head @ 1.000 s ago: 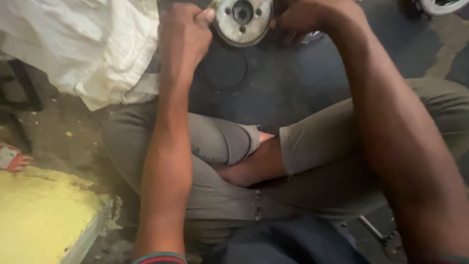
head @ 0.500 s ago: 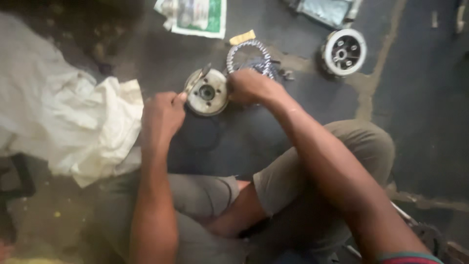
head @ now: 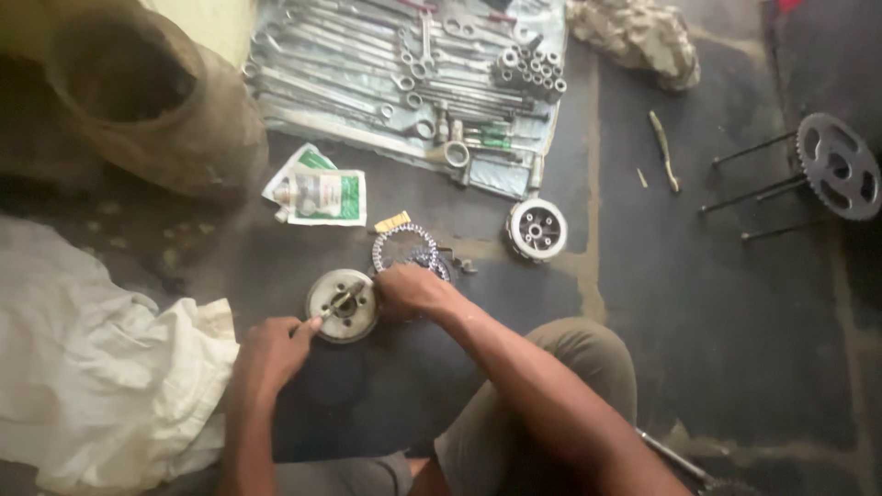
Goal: The person cleans several metal clutch plates and a clutch hub by hand using a small brush, then begins to stack the plates into the hub.
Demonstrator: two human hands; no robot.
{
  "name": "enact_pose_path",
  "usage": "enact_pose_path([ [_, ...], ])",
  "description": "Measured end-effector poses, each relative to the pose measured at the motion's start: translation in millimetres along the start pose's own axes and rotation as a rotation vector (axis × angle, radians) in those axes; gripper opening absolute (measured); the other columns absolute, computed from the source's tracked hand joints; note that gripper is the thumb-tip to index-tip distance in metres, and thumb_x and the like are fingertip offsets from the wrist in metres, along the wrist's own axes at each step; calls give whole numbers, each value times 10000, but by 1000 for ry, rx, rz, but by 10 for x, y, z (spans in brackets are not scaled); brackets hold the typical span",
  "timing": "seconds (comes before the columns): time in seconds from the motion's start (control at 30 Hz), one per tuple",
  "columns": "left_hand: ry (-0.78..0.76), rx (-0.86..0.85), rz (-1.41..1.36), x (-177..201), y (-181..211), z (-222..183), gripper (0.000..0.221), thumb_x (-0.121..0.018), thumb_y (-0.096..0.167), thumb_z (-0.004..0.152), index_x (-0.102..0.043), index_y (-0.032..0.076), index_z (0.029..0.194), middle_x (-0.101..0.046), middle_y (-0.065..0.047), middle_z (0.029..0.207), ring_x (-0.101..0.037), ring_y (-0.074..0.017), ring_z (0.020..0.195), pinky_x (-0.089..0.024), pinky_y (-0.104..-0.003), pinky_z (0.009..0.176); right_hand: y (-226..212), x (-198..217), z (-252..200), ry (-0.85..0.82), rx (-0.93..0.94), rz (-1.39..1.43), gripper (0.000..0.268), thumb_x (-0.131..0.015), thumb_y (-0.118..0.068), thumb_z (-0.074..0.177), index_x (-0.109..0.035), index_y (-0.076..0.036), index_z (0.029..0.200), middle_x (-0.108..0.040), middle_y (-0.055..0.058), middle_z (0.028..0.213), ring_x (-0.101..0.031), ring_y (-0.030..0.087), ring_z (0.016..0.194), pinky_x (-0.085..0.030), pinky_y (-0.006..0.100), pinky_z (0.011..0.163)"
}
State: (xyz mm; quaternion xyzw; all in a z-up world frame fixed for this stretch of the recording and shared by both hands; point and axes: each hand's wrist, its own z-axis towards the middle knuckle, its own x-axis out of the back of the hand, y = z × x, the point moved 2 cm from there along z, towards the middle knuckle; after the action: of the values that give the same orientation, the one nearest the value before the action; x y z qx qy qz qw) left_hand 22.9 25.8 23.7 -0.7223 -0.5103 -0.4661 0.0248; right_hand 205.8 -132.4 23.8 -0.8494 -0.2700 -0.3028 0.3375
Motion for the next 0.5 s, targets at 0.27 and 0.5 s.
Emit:
enact_pose_path([
  [0.27,-28,44,-32,26,32,-30,506,-621,539,935,-749,50,935,-712,-273,919,-676,-501,925,-521,-554,805,-39,33,-14,-17,6,17,251,-690,-237,831,-756,-28,954,-747,224,939,-741,376,907,-588,480,816],
  [0.5,6,12,8,33,18,-13,505,-614,540,935,-772,60,934,-720,-261,963,-661,-497,976,-509,-562,831,-47,47,-17,-32,16,-11,230,-668,-204,830,-767,-32,946,-748,223,921,-732,386,896,-581,491,818],
])
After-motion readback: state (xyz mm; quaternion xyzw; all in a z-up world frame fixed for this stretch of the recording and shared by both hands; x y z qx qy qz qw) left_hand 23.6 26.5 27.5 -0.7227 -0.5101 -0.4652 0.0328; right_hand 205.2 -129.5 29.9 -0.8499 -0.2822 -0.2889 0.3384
